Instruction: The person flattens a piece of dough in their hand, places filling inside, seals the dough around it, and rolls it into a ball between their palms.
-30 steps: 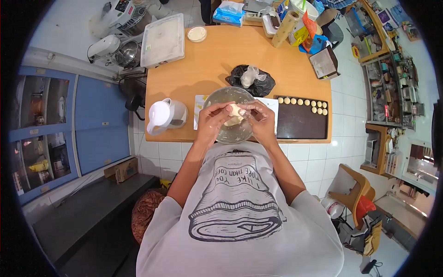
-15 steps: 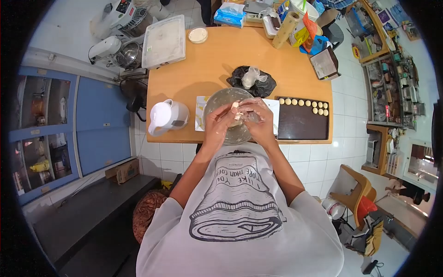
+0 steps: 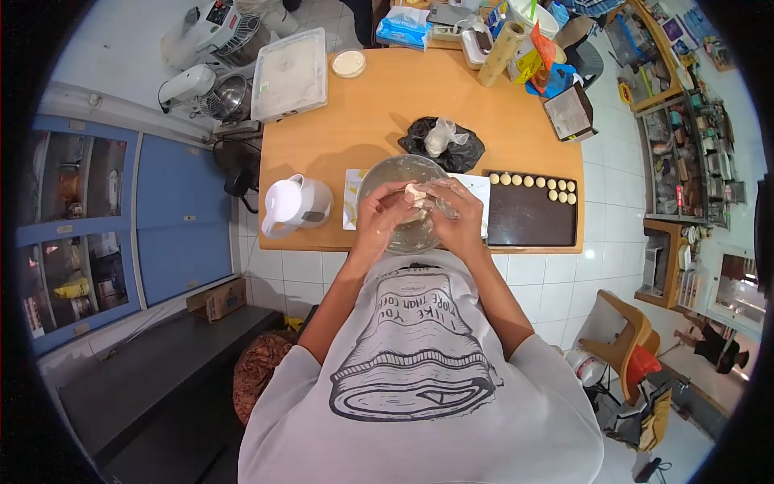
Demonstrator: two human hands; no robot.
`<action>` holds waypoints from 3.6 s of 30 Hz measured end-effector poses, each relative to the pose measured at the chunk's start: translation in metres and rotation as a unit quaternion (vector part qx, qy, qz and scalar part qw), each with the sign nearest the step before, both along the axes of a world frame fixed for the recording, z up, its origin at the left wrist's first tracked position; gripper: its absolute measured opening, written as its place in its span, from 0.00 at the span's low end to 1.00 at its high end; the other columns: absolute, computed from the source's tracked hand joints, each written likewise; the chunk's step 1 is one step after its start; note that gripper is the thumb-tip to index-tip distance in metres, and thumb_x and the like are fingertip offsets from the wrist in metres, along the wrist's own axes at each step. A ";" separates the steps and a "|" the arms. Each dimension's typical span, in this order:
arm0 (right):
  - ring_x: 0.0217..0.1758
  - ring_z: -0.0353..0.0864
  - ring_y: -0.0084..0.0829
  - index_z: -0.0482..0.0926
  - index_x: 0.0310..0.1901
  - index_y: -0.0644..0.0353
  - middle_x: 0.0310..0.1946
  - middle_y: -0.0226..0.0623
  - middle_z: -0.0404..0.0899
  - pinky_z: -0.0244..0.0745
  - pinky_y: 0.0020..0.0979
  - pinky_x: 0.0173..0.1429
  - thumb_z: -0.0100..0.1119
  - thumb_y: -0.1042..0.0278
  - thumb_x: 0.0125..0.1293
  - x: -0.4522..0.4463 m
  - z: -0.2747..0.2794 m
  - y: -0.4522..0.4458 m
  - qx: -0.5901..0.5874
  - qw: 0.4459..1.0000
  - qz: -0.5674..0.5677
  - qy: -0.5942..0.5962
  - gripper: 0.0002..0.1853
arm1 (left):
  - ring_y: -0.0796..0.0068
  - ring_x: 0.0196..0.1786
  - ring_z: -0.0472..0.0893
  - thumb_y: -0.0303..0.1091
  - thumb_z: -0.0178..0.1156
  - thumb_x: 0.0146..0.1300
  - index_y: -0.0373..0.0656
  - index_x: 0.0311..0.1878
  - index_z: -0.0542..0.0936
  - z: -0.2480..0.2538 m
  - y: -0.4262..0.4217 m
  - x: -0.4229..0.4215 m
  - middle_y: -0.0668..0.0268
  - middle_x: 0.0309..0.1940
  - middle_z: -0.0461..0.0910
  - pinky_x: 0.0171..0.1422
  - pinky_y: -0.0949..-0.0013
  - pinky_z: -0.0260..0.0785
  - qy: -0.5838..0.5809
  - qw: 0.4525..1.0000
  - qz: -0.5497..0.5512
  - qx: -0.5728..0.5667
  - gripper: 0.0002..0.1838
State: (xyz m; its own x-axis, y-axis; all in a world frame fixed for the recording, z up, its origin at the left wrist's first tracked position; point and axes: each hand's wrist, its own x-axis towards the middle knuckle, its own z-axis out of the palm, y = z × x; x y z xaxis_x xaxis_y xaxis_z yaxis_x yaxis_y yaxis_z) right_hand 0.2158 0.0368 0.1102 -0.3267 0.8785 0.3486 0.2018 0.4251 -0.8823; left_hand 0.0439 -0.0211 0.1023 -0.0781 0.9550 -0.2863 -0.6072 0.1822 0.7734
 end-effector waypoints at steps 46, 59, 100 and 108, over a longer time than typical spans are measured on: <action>0.52 0.90 0.43 0.92 0.52 0.58 0.47 0.48 0.90 0.84 0.38 0.58 0.71 0.80 0.61 0.001 -0.013 0.010 -0.048 0.998 0.026 0.004 0.17 | 0.72 0.58 0.85 0.35 0.64 0.80 0.33 0.63 0.82 -0.012 0.003 -0.004 0.61 0.57 0.85 0.68 0.63 0.83 0.046 0.998 0.031 -0.019 0.17; 0.56 0.88 0.35 0.90 0.54 0.63 0.52 0.43 0.88 0.82 0.33 0.60 0.70 0.82 0.65 -0.005 -0.024 0.010 -0.104 0.993 0.031 0.056 0.15 | 0.69 0.61 0.85 0.33 0.66 0.78 0.32 0.65 0.80 -0.028 0.000 -0.009 0.58 0.60 0.83 0.72 0.61 0.81 0.050 0.999 0.002 0.021 0.19; 0.48 0.90 0.39 0.91 0.54 0.61 0.47 0.45 0.90 0.84 0.36 0.56 0.73 0.79 0.63 -0.007 -0.025 0.006 -0.117 0.989 0.016 0.093 0.16 | 0.74 0.59 0.84 0.32 0.67 0.77 0.34 0.63 0.83 -0.027 0.002 -0.001 0.62 0.57 0.85 0.65 0.66 0.81 0.074 0.995 0.068 0.009 0.17; 0.51 0.90 0.44 0.92 0.53 0.59 0.50 0.47 0.90 0.84 0.40 0.58 0.73 0.77 0.65 -0.003 -0.021 0.008 -0.030 0.999 0.007 -0.006 0.15 | 0.73 0.60 0.84 0.32 0.67 0.77 0.33 0.67 0.81 -0.030 0.003 0.000 0.61 0.58 0.84 0.65 0.65 0.82 0.087 0.996 0.033 0.009 0.20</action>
